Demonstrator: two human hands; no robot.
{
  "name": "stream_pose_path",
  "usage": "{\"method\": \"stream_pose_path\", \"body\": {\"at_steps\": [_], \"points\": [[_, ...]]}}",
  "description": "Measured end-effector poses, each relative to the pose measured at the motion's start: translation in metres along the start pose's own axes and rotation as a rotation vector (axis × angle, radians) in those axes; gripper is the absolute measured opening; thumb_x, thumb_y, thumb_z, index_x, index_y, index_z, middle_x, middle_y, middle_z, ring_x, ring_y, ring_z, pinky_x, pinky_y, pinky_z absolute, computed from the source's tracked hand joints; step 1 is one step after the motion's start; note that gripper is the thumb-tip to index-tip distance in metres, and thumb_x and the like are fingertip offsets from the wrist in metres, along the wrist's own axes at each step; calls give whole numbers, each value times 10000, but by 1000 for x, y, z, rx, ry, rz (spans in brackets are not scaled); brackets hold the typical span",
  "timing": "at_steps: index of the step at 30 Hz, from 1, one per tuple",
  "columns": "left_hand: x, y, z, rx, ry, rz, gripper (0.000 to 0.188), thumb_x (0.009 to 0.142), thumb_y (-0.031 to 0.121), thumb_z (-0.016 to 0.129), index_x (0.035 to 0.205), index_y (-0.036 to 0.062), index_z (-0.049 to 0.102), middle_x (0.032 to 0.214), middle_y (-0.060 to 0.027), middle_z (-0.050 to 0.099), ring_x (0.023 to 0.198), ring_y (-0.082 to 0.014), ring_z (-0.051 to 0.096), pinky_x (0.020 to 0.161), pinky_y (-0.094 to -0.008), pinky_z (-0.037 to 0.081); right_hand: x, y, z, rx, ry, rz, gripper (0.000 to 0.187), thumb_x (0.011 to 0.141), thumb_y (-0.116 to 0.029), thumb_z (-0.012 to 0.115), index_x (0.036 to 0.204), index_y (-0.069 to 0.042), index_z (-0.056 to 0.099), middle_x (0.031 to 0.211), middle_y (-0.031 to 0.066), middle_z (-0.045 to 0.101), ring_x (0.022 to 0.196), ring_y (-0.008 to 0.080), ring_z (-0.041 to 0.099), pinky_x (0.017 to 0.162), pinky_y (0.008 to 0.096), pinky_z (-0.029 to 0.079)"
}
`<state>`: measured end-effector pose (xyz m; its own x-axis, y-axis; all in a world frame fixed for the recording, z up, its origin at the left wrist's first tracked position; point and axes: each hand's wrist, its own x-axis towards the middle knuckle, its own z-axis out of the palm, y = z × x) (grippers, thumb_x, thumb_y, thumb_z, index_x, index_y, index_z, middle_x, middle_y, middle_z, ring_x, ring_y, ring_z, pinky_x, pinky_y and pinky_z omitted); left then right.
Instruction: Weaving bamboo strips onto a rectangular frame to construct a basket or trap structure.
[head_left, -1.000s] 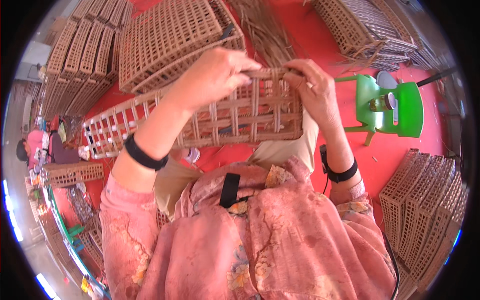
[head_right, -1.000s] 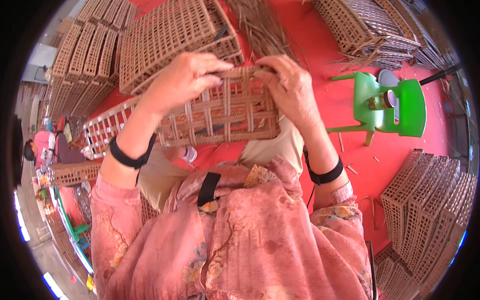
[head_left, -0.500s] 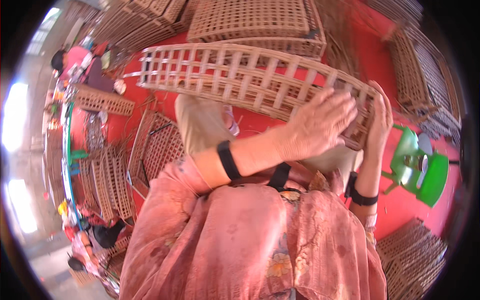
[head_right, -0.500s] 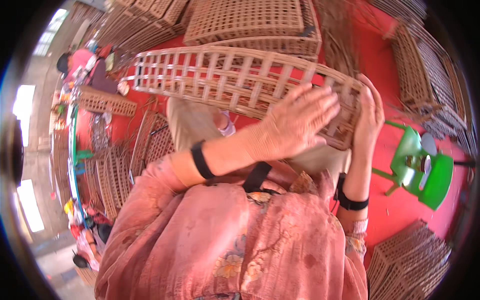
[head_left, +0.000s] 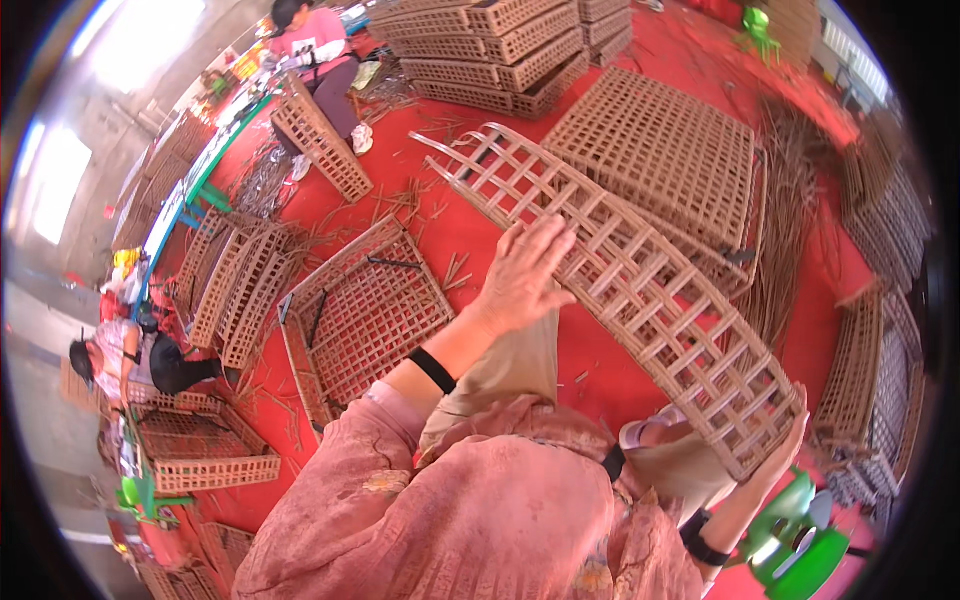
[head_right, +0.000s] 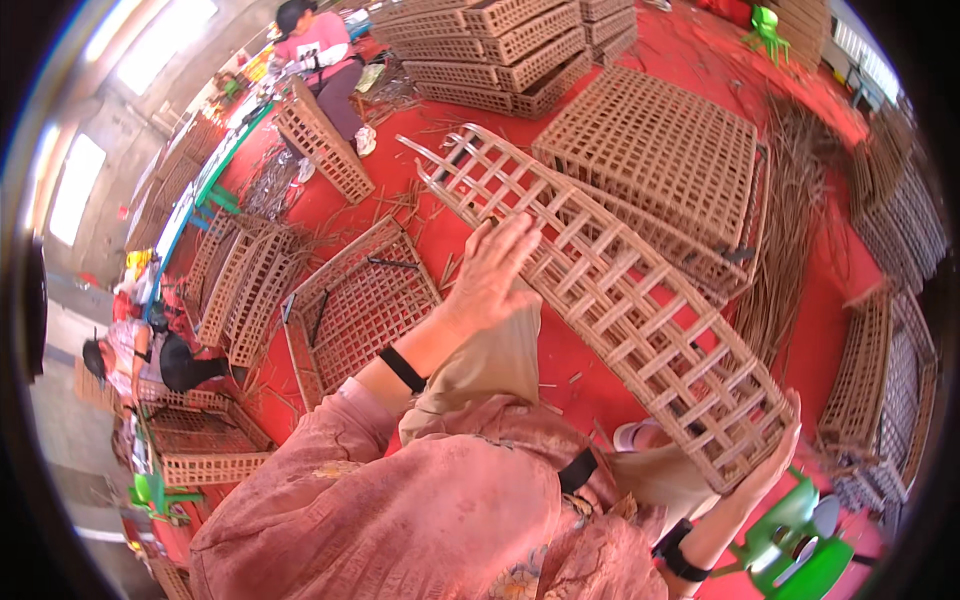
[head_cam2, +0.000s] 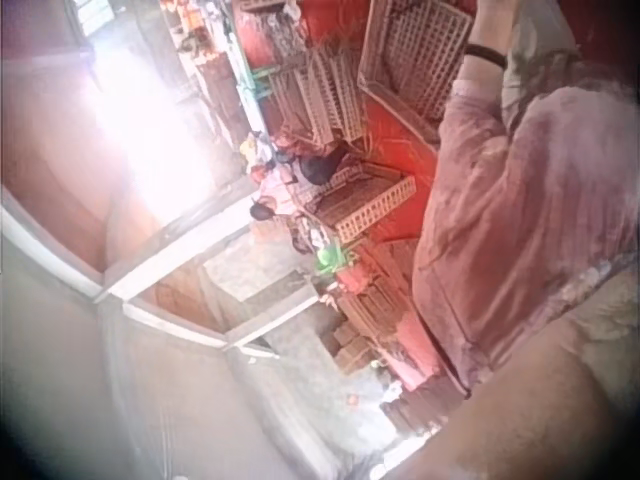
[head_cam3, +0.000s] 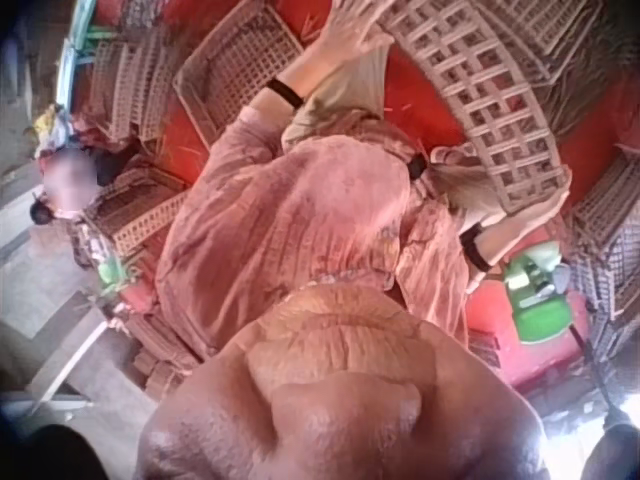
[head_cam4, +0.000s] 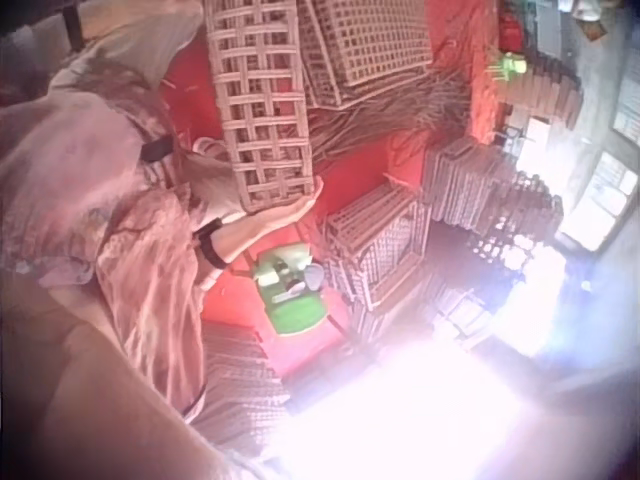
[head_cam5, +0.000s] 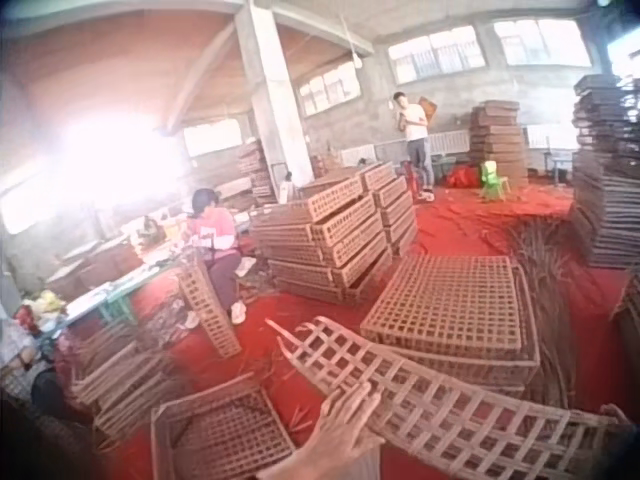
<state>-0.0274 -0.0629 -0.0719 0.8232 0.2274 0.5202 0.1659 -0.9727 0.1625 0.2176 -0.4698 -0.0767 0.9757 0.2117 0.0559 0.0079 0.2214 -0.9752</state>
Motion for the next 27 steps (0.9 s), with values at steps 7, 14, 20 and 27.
{"method": "stream_pose_path", "body": {"at_steps": [7,14,20,27], "points": [[28,-63,10,-83,129,-204,767,974,588,421,1514,49,350,1573,-165,319,1470,-316,269,1198,-505,138,-2,-44,75,89,-76,-22,714,1045,-551,334,1514,-13,348,1553,125,367,1424,274,363,1183,447,299],[24,-120,2,-173,243,-398,722,997,548,409,1505,37,366,1582,-172,315,1484,-316,244,1207,-451,137,-10,-98,189,-6,-180,-52,701,1049,-544,324,1498,-8,374,1547,138,373,1413,291,381,1164,467,330],[14,-175,3,-264,299,-566,728,973,567,429,1513,81,395,1615,-125,280,1502,-330,208,1216,-450,152,3,-123,258,-172,-280,-82,615,1029,-442,445,1500,-47,406,1521,108,413,1342,265,478,1100,394,396],[-2,-293,26,225,242,-144,452,1002,247,429,1438,157,507,1507,-127,447,1437,-363,324,1191,-469,260,3,-131,336,-134,-441,-185,631,982,-394,574,1450,13,458,1454,131,481,1298,239,512,1091,350,383]]}}
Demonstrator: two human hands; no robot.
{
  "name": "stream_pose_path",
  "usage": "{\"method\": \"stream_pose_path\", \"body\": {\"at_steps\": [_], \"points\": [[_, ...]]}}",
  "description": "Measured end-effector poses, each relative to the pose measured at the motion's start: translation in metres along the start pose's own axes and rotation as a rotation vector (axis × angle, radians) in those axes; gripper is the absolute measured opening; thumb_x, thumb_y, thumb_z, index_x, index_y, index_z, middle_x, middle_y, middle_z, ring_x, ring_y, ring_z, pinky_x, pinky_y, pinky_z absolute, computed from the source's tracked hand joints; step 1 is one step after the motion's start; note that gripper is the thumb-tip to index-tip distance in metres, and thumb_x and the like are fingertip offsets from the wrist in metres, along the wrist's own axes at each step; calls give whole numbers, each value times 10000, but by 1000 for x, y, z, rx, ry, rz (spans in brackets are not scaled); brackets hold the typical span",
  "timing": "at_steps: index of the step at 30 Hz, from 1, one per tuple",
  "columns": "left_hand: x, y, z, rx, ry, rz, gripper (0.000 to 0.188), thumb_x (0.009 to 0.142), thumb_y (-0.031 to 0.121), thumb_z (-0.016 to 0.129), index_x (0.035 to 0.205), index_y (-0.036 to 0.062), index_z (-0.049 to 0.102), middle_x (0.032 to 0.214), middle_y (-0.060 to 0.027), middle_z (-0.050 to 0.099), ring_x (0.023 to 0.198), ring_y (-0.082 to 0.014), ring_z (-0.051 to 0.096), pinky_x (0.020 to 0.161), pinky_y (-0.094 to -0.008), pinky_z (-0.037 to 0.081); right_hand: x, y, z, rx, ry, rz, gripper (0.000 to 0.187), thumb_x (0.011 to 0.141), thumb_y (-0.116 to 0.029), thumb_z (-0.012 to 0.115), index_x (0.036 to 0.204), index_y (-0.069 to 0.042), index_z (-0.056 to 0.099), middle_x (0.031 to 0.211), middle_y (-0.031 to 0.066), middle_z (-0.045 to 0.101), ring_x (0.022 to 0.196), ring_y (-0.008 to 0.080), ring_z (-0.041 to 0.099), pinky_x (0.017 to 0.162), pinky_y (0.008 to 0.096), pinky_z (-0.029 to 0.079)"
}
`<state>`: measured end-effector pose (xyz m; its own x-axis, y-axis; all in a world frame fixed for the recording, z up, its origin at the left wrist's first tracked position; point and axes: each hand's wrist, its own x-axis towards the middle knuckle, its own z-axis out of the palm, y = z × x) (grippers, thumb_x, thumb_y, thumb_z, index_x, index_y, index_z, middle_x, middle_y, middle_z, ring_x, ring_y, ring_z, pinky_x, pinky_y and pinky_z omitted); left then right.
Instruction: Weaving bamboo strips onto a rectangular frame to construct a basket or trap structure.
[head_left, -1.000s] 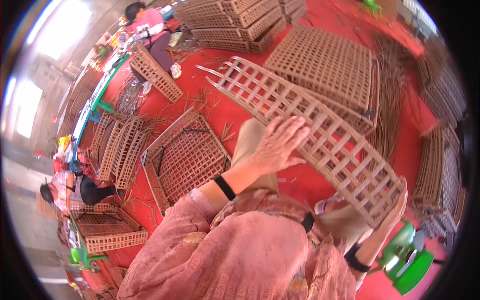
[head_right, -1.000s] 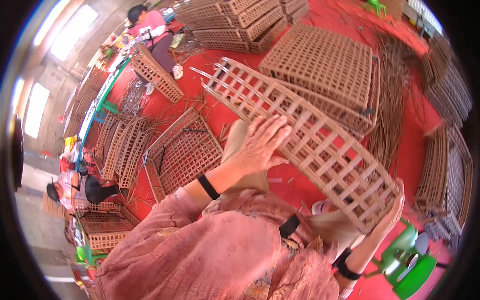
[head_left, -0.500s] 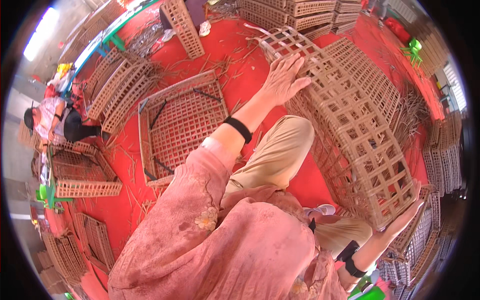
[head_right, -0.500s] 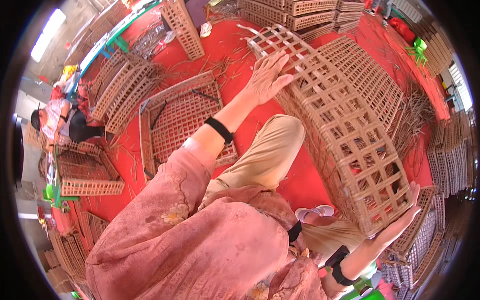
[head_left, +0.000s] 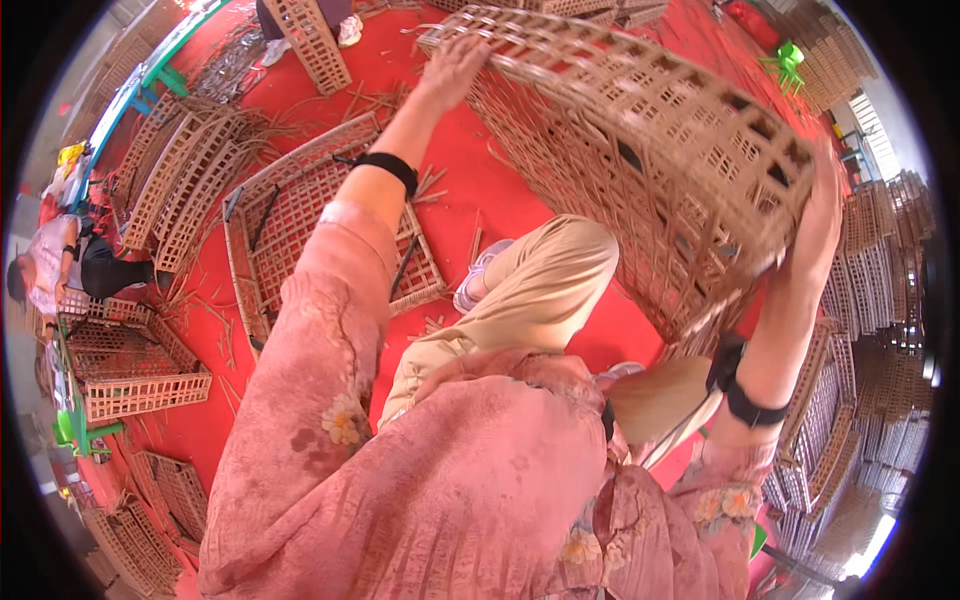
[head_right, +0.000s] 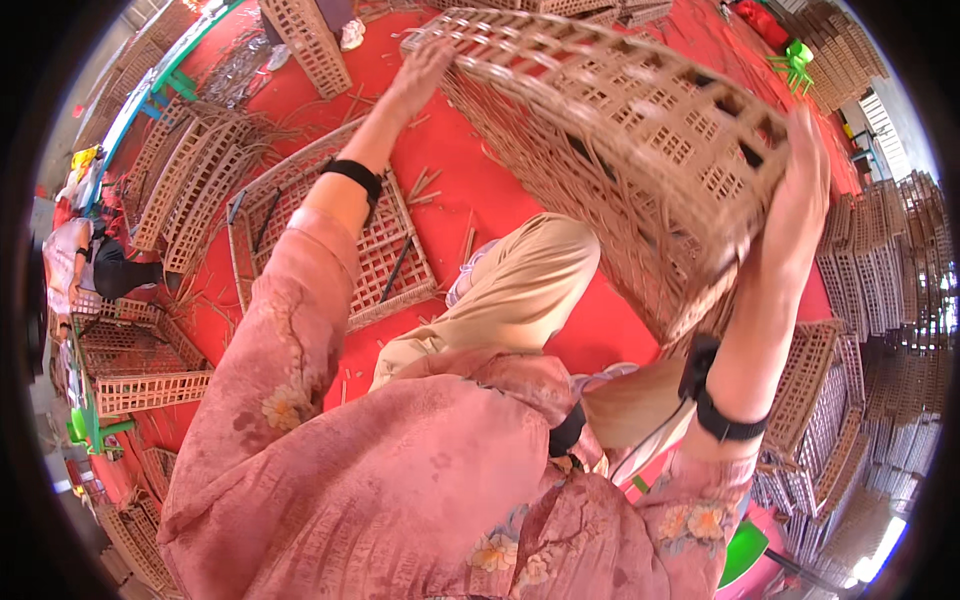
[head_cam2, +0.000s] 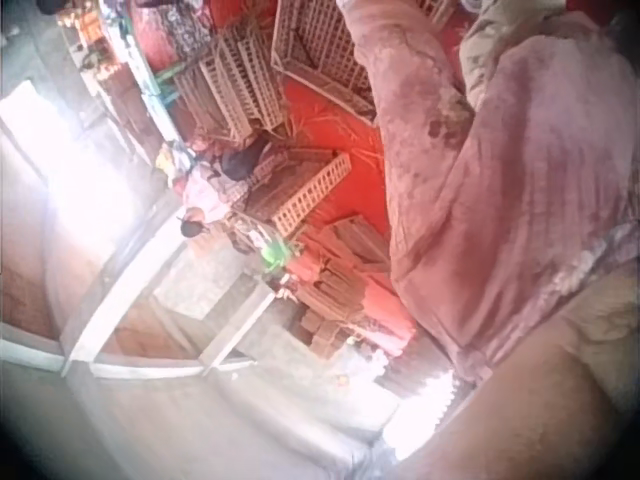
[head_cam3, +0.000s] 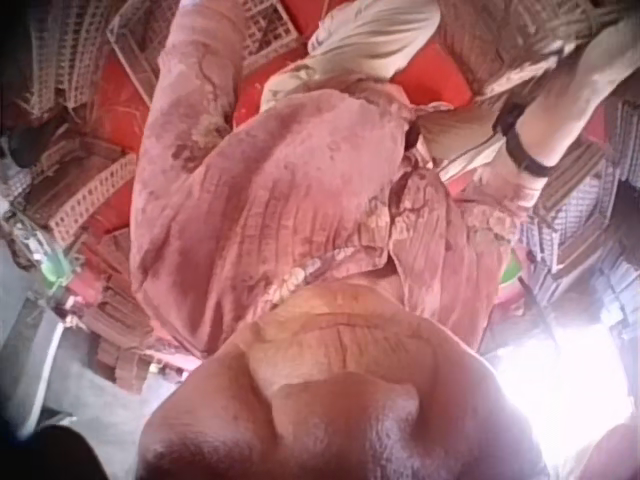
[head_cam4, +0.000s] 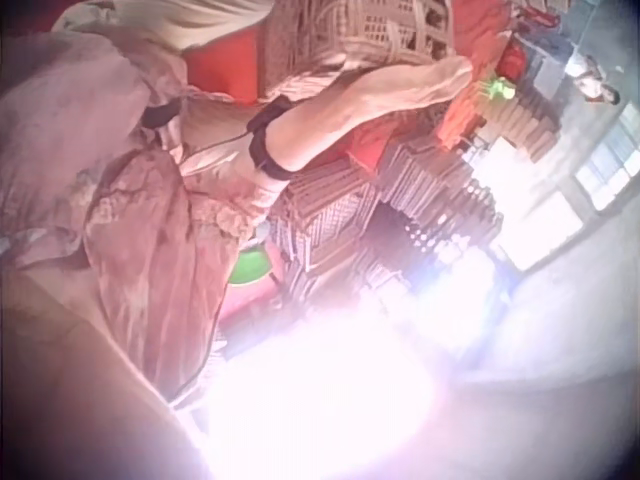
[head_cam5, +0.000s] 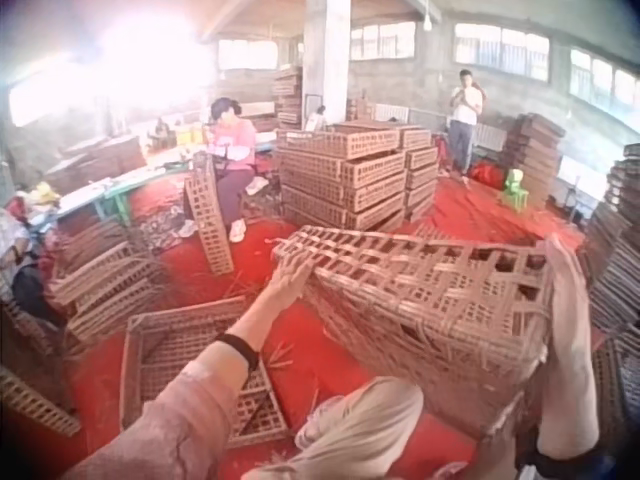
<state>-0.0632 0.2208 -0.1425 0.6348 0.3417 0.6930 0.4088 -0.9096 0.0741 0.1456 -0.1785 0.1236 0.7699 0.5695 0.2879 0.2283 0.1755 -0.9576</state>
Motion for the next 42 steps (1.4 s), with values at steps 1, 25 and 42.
{"method": "stream_pose_path", "body": {"at_steps": [1,25,42], "points": [[-1,-9,3,-97,43,-146,444,986,179,421,1420,151,515,1497,-125,456,1420,-360,349,1177,-462,285,7,-6,11,63,-74,21,632,982,-398,576,1444,17,462,1457,131,478,1297,234,513,1088,344,384],[-79,-36,231,-1740,782,-1541,544,1014,480,371,1267,33,552,1131,-151,615,1035,-269,574,901,-370,464,50,178,-112,-427,-43,-173,481,1033,-371,431,1313,12,508,1178,144,630,1025,260,618,881,384,515],[-54,-67,2,-1504,897,-1189,781,964,702,394,1463,101,412,1386,-93,528,1266,-233,507,1080,-403,395,36,184,-71,-93,-168,79,323,1012,-217,482,1274,-34,534,1160,106,624,1018,218,615,879,344,524]]}}
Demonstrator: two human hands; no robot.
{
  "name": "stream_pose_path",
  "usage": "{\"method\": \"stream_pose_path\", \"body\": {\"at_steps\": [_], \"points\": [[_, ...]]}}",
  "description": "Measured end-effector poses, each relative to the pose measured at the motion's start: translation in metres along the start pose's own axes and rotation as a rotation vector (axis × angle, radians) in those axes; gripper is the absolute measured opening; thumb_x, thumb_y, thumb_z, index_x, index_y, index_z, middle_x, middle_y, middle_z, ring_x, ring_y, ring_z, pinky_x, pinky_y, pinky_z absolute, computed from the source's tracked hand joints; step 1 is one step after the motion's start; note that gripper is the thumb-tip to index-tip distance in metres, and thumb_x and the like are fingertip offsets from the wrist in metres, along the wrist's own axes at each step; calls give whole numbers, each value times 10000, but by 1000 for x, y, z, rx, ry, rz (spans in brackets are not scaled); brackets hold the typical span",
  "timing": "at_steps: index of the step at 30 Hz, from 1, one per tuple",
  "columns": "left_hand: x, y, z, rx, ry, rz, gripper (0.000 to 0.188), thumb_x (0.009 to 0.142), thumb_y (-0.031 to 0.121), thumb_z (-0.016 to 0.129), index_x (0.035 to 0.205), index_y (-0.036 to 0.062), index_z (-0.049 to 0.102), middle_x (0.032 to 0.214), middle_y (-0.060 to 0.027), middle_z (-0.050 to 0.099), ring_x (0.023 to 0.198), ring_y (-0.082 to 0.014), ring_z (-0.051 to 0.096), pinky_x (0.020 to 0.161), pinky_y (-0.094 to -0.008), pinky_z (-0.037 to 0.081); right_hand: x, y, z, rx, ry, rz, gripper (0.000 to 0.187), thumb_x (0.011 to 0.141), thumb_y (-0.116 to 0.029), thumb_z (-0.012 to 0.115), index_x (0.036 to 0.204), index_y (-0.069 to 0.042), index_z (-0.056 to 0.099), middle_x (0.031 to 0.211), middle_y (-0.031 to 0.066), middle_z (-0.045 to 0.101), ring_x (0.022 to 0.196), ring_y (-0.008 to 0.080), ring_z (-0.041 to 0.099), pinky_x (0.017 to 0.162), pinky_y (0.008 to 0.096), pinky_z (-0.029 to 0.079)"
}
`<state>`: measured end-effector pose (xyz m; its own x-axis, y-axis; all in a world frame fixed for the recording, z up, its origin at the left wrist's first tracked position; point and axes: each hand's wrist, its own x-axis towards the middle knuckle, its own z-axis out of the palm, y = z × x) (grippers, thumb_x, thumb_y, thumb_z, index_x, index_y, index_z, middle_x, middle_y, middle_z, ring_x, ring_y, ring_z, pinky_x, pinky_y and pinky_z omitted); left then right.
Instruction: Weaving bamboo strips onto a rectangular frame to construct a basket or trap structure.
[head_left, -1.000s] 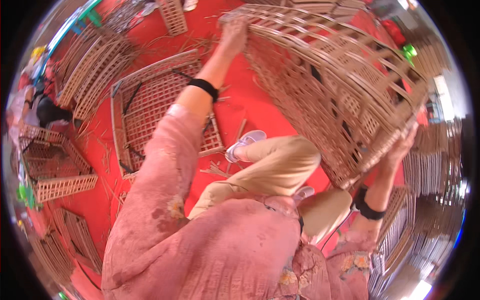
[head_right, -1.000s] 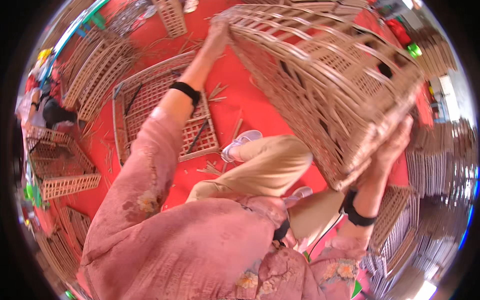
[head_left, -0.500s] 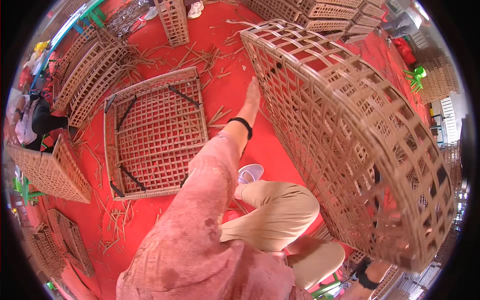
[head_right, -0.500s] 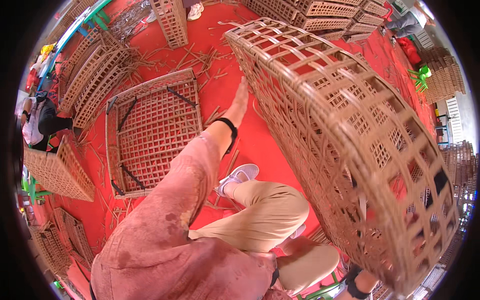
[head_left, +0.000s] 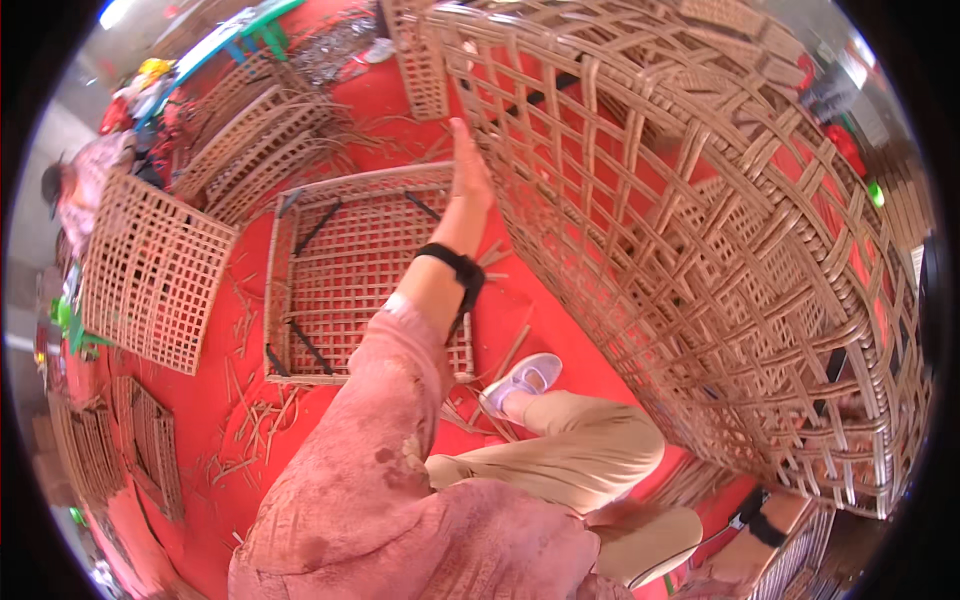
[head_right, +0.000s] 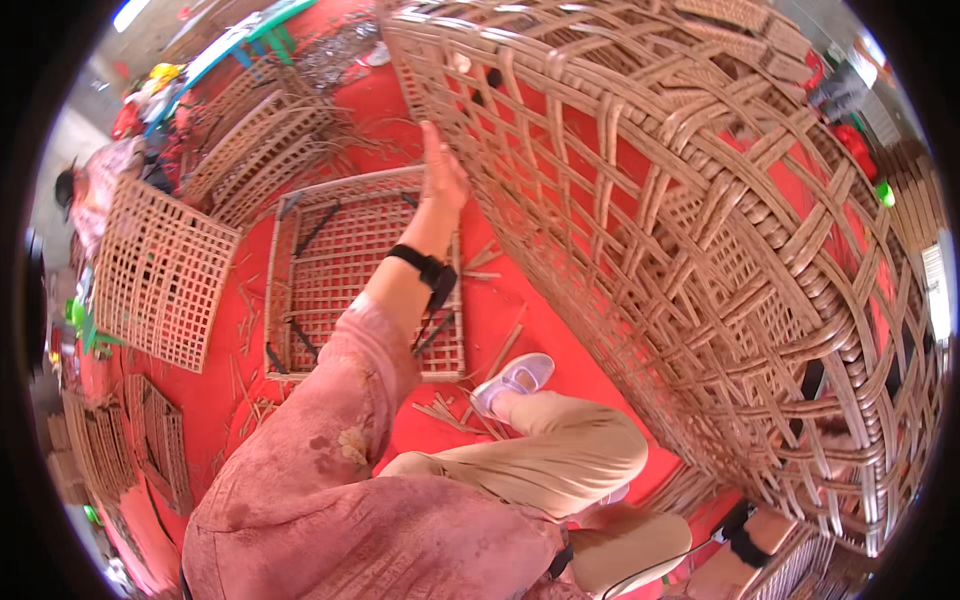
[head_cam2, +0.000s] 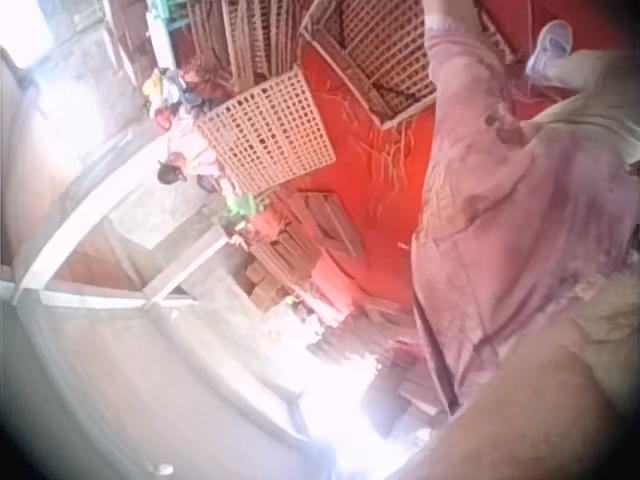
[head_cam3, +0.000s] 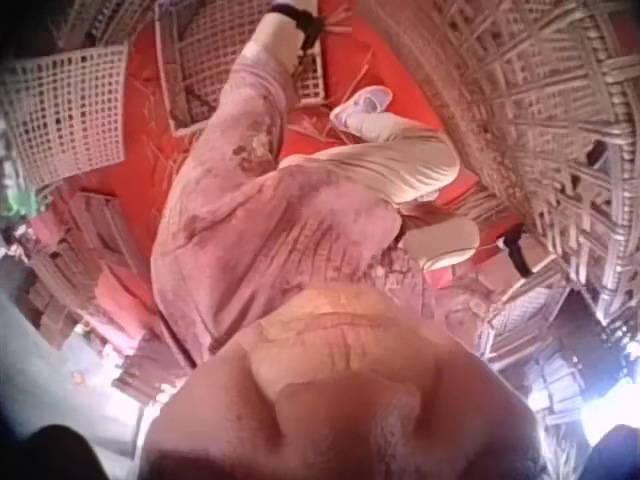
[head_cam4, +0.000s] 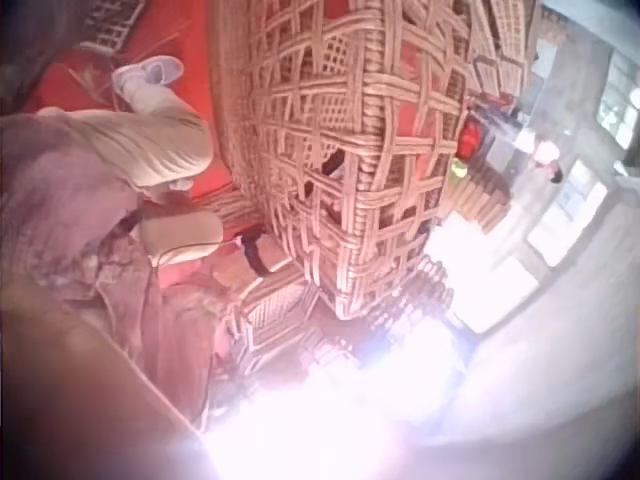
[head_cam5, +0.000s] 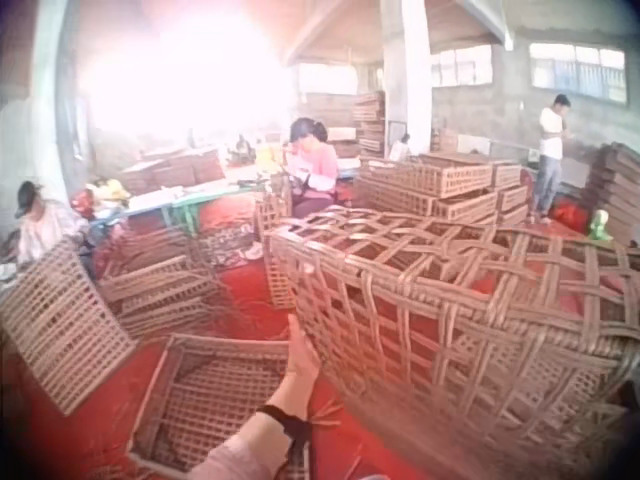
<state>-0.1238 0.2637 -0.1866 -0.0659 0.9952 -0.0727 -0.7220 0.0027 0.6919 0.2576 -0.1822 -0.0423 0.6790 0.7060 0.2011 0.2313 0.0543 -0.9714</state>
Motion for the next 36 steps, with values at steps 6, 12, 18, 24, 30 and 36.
{"method": "stream_pose_path", "body": {"at_steps": [6,12,18,24,30,36], "points": [[-66,224,-67,269,-50,450,725,1014,593,401,1517,74,344,1487,-94,459,1351,-248,453,1147,-403,341,16,-16,75,208,-246,49,282,1005,-163,500,1260,-50,544,1153,92,622,1016,204,614,878,330,528],[-81,378,-149,438,230,438,739,931,644,533,1417,88,497,1348,-104,586,1192,-264,581,993,-435,480,42,2,214,281,-537,127,272,964,-14,463,1221,-28,552,1139,98,611,1006,211,610,895,322,522],[-33,469,-255,684,636,436,666,928,593,603,1196,-13,669,1072,-74,697,881,-180,646,795,-323,515,88,-12,376,61,-692,-18,359,959,-86,459,1302,3,516,1219,124,590,1042,211,570,854,370,508],[68,435,-312,1217,934,603,821,830,695,631,1207,-34,659,1059,-247,698,986,-363,665,911,-448,493,154,22,456,-432,-771,246,472,967,-250,510,1376,-17,501,1316,156,573,1152,232,592,880,364,528],[-15,234,-331,1775,528,518,748,861,595,648,1292,-12,586,1283,-245,595,1244,-416,521,1026,-523,414,168,120,222,-42,-733,476,475,939,-268,680,1332,-37,547,1062,51,657,830,143,649,668,265,541],[-170,25,-337,1933,120,-45,709,918,592,572,1441,126,465,1518,-194,380,1399,-390,352,1101,-602,305,100,124,-19,-213,-128,772,414,942,-323,677,1256,-64,600,1099,81,675,969,169,660,740,292,539]]}}
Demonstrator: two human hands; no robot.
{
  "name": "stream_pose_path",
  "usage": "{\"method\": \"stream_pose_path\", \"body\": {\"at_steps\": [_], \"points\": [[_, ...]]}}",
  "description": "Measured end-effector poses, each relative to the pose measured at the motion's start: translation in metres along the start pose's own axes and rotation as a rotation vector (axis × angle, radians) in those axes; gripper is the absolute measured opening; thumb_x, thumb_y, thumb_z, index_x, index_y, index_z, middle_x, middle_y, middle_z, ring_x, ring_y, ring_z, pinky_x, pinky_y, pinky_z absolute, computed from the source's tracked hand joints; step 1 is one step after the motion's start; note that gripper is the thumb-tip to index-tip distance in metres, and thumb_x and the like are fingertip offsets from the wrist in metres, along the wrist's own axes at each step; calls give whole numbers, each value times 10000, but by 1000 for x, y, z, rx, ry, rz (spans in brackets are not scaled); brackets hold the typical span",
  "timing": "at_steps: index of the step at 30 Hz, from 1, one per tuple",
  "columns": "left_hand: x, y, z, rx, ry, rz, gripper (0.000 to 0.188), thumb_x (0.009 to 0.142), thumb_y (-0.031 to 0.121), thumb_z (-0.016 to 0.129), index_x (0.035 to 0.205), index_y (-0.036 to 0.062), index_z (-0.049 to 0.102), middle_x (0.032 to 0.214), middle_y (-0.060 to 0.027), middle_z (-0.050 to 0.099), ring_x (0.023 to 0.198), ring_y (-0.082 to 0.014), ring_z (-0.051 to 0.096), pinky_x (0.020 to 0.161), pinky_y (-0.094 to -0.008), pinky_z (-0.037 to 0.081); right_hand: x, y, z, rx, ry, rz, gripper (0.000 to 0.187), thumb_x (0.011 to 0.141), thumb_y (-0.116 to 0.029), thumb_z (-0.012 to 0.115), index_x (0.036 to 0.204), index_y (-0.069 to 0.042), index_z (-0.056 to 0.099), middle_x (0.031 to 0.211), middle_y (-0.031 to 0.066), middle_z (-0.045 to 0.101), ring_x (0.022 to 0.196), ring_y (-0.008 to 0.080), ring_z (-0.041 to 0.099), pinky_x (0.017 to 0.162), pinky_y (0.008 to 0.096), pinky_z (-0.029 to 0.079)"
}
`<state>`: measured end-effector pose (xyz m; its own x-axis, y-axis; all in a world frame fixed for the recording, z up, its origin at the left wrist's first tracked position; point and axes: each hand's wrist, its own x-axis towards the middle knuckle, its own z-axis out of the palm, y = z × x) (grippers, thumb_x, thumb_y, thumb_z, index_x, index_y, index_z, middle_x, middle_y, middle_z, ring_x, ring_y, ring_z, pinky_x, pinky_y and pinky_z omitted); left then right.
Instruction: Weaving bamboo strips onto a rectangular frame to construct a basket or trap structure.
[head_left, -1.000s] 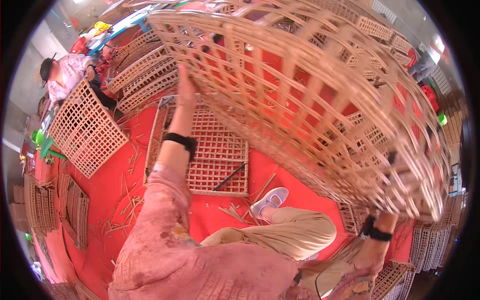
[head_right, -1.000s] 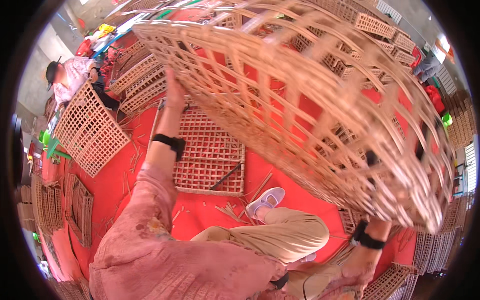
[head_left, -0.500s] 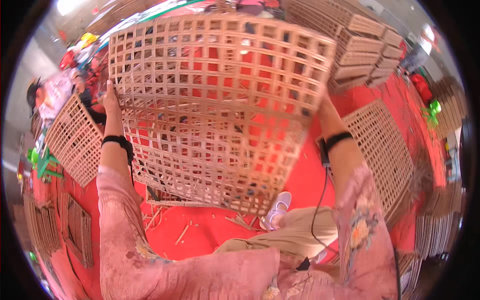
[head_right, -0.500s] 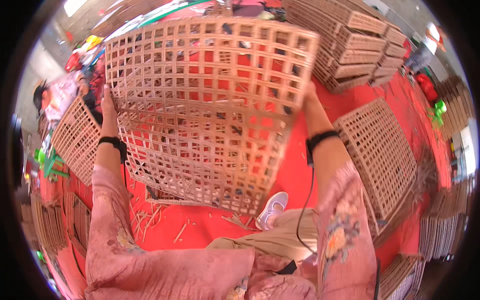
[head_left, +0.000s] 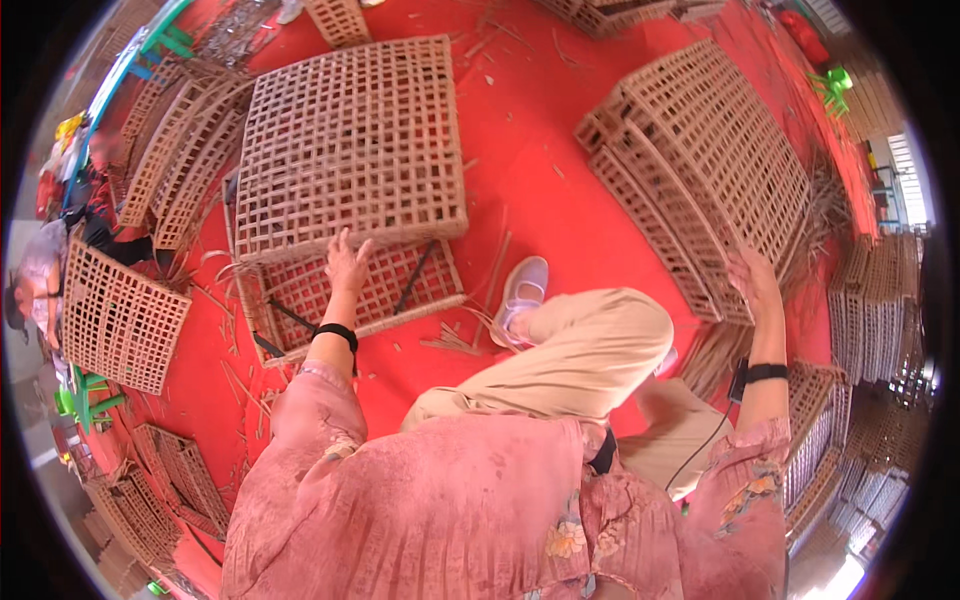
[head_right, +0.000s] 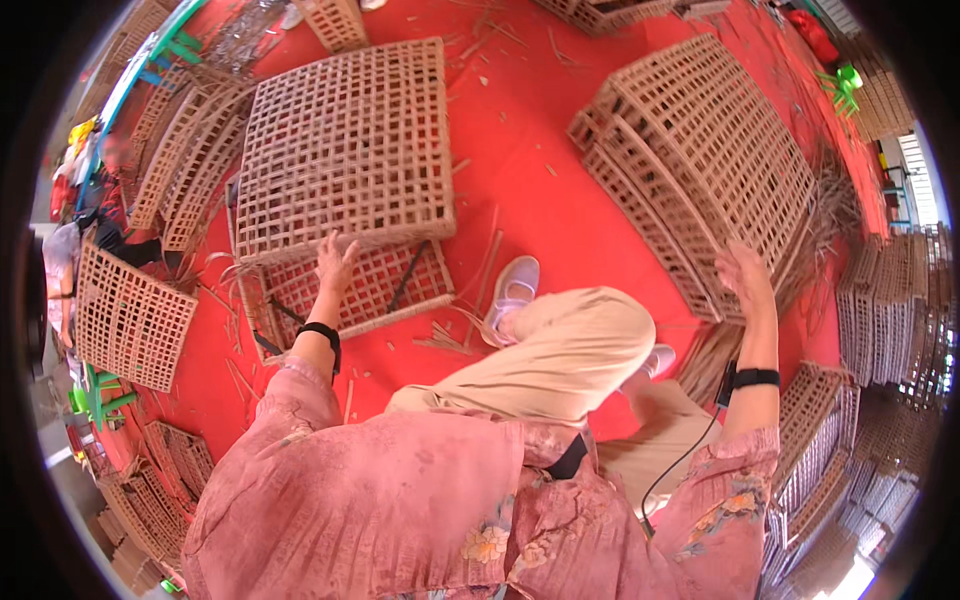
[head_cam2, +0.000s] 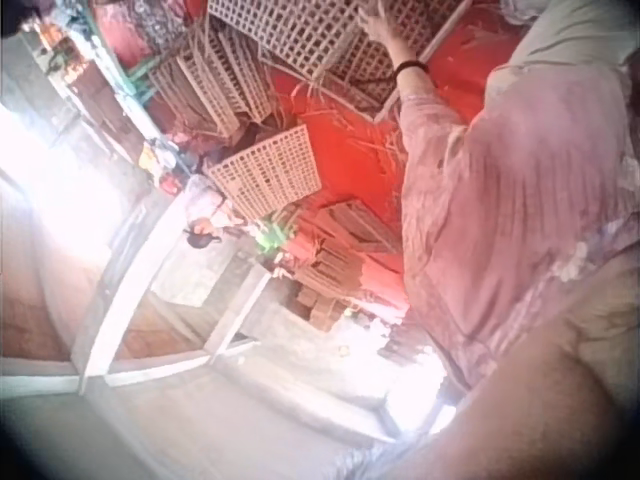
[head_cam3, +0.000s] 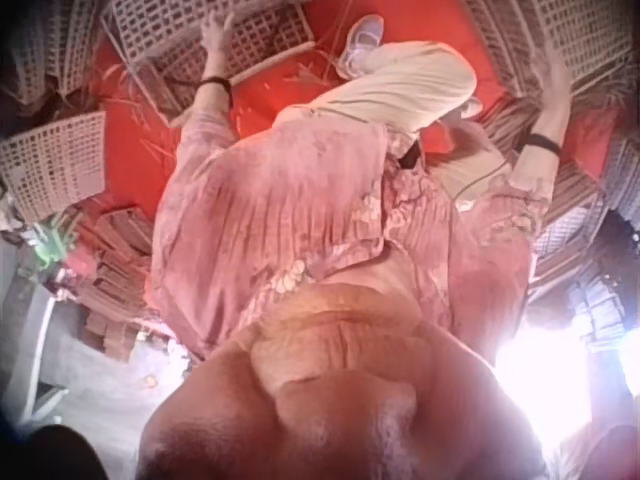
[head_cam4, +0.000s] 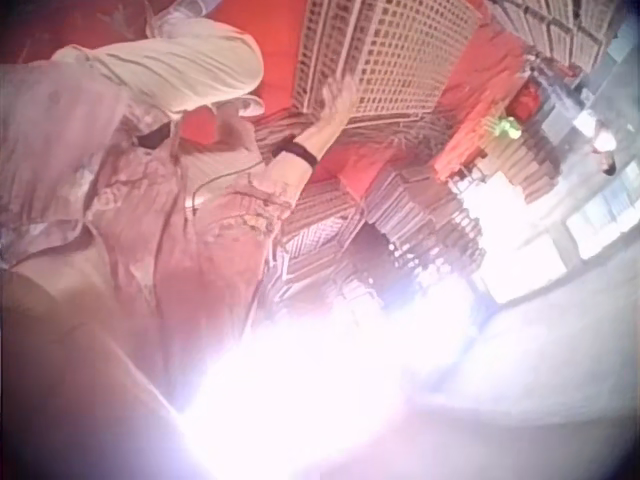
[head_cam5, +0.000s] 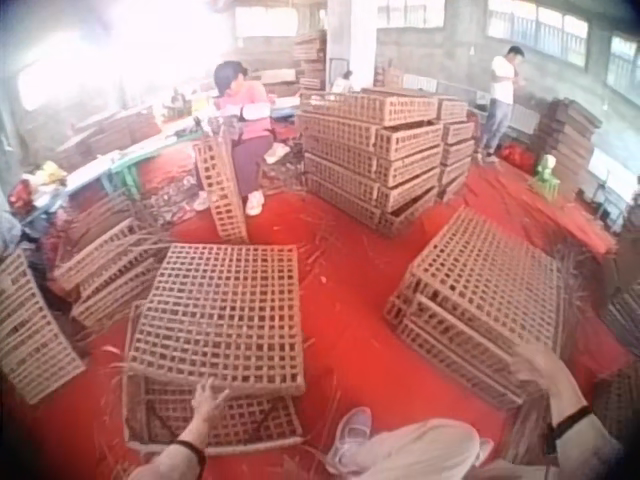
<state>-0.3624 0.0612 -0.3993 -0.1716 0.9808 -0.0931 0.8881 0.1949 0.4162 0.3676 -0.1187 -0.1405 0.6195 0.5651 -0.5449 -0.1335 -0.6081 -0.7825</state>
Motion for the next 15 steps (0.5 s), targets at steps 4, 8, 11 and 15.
{"method": "stream_pose_path", "body": {"at_steps": [4,8,11,15], "points": [[-46,-6,61,-71,-384,-56,685,927,593,536,1456,165,464,1501,-189,412,1389,-381,383,1115,-533,329,-35,73,-90,45,102,96,378,922,-337,694,1191,-80,630,1018,68,704,867,177,689,728,310,558],[-37,25,87,64,-672,352,528,919,470,591,1262,71,632,1307,-236,597,1239,-411,533,957,-516,461,-63,134,-144,332,114,79,296,905,-287,721,1099,-77,647,1005,95,709,843,209,698,722,338,571],[-17,90,90,-73,-777,158,464,922,437,584,1130,41,707,1178,-263,660,1140,-402,608,932,-495,483,-61,162,-162,513,136,119,263,915,-277,704,1072,-74,642,994,107,707,862,234,694,740,353,572],[27,223,88,355,-729,908,488,926,436,597,1121,-2,687,1022,-232,692,989,-359,655,859,-478,488,-31,176,-167,625,276,139,253,918,-270,690,1042,-57,633,976,119,696,873,252,685,754,367,572]]}}
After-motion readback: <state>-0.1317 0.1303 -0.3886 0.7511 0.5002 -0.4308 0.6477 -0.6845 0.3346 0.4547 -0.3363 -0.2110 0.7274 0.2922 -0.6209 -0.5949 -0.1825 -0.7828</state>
